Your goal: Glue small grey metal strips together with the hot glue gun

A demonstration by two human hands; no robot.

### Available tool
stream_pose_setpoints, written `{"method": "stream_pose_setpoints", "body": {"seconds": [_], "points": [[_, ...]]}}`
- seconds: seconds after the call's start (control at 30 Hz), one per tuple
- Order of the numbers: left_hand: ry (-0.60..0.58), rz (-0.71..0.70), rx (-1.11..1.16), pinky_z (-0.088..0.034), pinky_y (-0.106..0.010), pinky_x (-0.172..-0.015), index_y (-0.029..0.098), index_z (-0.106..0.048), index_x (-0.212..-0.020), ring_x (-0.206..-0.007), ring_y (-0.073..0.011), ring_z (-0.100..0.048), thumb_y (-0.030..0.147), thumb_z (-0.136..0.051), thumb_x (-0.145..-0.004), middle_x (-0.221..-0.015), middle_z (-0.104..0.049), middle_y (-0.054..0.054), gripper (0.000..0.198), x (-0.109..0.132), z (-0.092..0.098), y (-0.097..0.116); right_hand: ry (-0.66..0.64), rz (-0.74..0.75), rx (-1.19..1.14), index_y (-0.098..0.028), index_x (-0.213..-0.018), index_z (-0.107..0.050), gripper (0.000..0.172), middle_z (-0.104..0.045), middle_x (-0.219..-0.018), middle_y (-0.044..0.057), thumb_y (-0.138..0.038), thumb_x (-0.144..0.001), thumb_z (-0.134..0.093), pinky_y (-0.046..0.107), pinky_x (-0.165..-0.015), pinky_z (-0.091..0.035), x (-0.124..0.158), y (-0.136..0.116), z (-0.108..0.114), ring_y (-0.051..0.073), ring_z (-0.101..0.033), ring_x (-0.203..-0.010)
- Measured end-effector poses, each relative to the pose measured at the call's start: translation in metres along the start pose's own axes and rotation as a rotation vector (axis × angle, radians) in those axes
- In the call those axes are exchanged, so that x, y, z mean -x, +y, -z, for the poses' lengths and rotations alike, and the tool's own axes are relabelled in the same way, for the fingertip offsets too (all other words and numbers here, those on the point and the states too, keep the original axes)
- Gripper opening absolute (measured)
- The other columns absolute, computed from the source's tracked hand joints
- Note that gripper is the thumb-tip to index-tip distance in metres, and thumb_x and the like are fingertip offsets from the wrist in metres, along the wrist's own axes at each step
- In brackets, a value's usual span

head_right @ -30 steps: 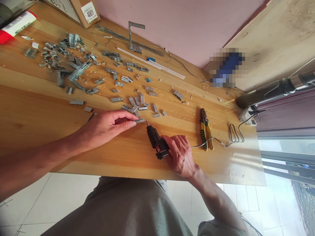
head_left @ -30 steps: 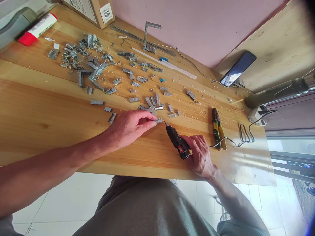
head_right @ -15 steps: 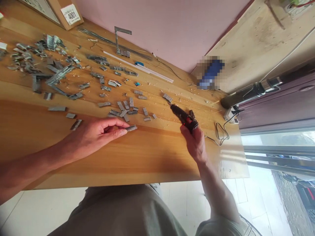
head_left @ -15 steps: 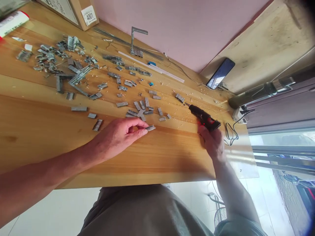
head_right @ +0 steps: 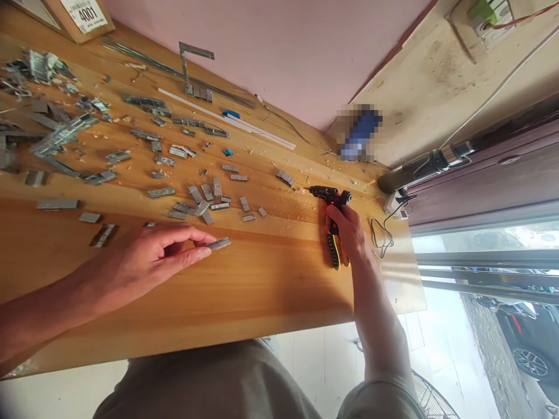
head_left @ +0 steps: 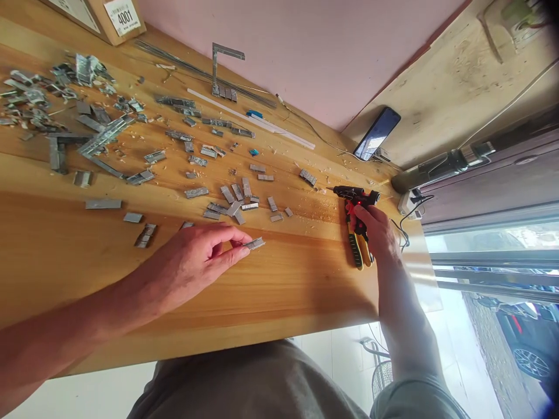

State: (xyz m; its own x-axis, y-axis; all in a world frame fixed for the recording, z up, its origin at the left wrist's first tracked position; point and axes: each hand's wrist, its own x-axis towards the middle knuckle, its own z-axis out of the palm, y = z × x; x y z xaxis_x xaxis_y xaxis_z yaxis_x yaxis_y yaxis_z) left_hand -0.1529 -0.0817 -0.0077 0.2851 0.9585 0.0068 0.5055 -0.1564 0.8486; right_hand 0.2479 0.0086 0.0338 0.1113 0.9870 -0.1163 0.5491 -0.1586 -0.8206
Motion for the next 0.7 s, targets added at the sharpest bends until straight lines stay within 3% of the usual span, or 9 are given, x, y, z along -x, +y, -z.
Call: {"method": "stream_pose_setpoints", "body": {"seconds": [0.2,0.53,0.7], "points": [[0.002,-0.003,-0.03,-0.039,-0.028,-0.057,0.031,-0.085,-0.104,-0.052,-0.0136,-0.05,0.056,-0.063,-0.102,-0.062,-0.064,0.005,0.034,0.001,-0.0004,-0.0019,0.038,-0.035,0.078,-0.022,-0.079,-0.072,0.038,-0.068,-0.07,0.0,-0.059,-0.089,-0.072,0.032,-0.067,-0.044,0.0072,-0.0069,-0.0089,0.016,-0.058,-0.067],[-0.012,0.041,-0.035,-0.04,-0.028,-0.06,0.031,-0.086,-0.102,-0.053,-0.015,-0.05,0.057,-0.063,-0.099,-0.056,-0.056,0.005,0.035,0.0012,0.0003,0.0009,0.032,-0.008,0.162,-0.024,-0.086,-0.073,0.039,-0.068,-0.07,-0.001,-0.061,-0.093,-0.067,0.032,-0.068,-0.044,0.0098,-0.0029,-0.004,0.018,-0.06,-0.068],[0.001,0.043,-0.028,-0.039,-0.028,-0.059,0.03,-0.086,-0.101,-0.052,-0.0148,-0.049,0.057,-0.063,-0.098,-0.057,-0.057,0.005,0.035,0.0003,0.0011,0.0007,0.038,0.008,0.322,-0.023,-0.074,-0.068,0.044,-0.068,-0.07,0.0,-0.061,-0.095,-0.061,0.033,-0.07,-0.043,0.0096,-0.0105,-0.0063,0.018,-0.06,-0.07]]}}
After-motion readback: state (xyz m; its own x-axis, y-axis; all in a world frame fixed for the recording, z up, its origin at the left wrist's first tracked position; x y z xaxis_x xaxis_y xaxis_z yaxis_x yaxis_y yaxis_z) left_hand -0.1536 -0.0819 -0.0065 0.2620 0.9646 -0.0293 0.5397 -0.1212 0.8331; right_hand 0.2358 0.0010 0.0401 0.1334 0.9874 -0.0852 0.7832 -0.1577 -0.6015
